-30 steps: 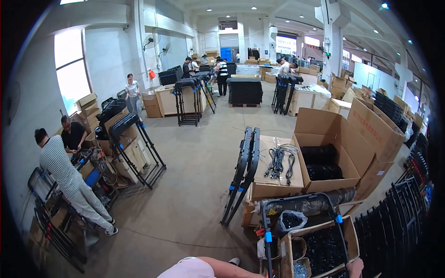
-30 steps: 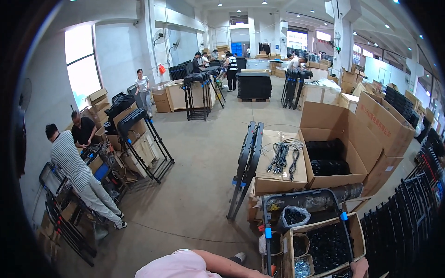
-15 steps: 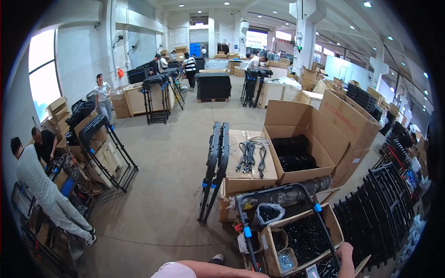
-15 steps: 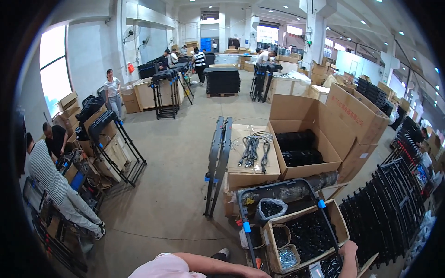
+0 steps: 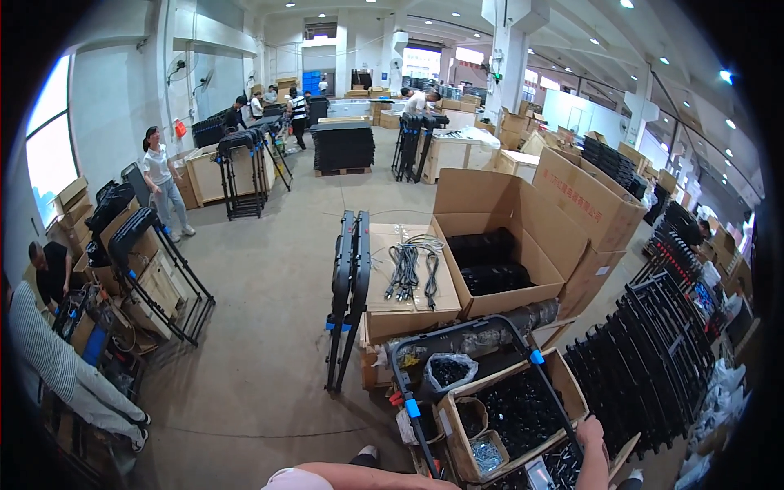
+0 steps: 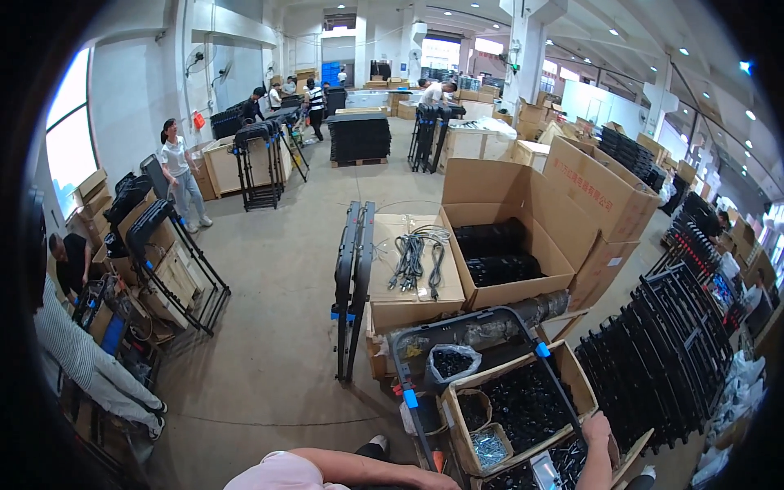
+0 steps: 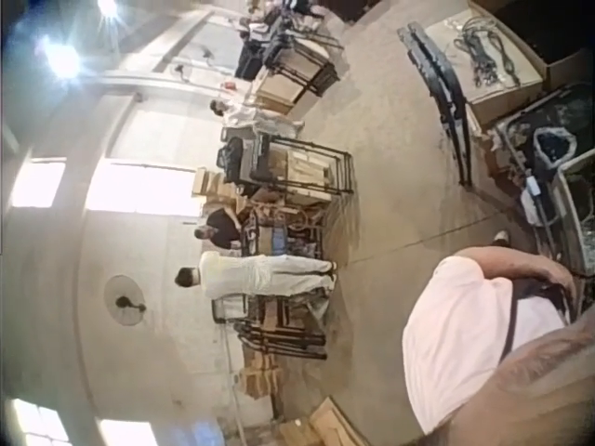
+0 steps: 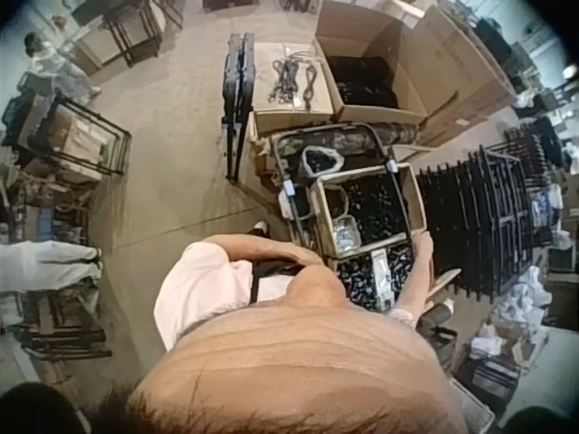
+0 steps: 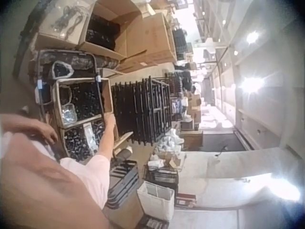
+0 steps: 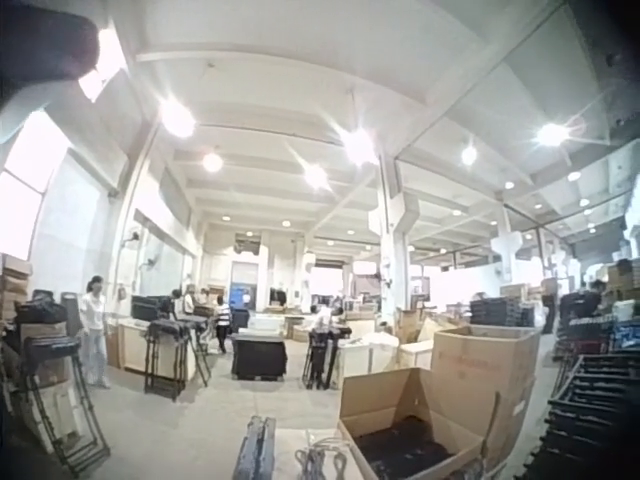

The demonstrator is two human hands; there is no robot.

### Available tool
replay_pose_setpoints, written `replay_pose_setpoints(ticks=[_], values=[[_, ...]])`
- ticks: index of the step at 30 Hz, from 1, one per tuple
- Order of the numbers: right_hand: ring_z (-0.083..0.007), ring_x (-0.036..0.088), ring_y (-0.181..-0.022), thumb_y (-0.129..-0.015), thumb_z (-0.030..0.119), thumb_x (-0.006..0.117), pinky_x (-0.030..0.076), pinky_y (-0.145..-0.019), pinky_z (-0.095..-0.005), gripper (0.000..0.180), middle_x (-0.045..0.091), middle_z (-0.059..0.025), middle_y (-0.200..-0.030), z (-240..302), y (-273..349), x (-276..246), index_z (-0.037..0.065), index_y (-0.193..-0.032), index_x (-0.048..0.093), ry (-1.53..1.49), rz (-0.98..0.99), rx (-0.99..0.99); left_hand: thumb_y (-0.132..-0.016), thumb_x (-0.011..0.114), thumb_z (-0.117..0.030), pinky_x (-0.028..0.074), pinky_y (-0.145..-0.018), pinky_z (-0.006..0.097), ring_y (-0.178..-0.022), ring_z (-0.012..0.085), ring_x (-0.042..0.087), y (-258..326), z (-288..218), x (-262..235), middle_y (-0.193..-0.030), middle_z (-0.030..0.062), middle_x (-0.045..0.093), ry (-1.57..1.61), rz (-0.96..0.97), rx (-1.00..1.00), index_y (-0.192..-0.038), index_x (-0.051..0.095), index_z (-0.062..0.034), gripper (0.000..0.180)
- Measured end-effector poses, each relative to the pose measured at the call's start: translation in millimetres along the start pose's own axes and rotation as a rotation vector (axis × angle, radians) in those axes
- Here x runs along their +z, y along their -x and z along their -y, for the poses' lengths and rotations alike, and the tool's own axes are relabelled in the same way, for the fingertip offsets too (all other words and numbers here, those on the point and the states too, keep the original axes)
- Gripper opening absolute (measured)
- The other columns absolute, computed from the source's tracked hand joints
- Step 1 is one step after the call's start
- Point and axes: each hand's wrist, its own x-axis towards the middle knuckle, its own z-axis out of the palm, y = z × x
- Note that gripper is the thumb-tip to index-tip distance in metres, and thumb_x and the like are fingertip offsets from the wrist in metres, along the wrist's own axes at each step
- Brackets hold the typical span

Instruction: Assembling an electrical appliance component by connecting wires and securing them with screws.

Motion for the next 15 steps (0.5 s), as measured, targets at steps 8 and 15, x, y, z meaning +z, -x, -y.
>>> replay_pose_setpoints(ticks=[8, 15], values=[[-0.0425, 0.07, -0.109, -0.094, 0.049, 0.061, 0.055, -0.096, -0.0501, 0.059, 0.072, -0.0294, -0.111, 7.1, 0.5, 5.7, -0.006, -0.113, 0.07, 0.068, -0.013, -0.02, -0.101, 0.056, -0.032, 0.051, -0.095, 0.051, -0.109, 0.0379, 0.069, 7.5, -27.1, -17.5, -0.117, 0.0227, 0.072, -0.355, -0.077, 0.133, -0.124, 0.07, -0.0065, 0.037], [-0.0355, 0.073, -0.106, -0.081, 0.049, 0.071, 0.059, -0.091, -0.0433, 0.056, 0.075, -0.0238, -0.112, 37.1, 11.7, -17.2, -0.001, -0.105, 0.078, 0.131, -0.038, -0.053, -0.098, 0.069, -0.028, 0.051, -0.094, 0.044, -0.104, 0.0305, 0.069, 10.8, 10.9, -2.5, -0.116, 0.0174, 0.072, 0.018, -0.012, 0.018, -0.124, 0.069, -0.0081, 0.033]])
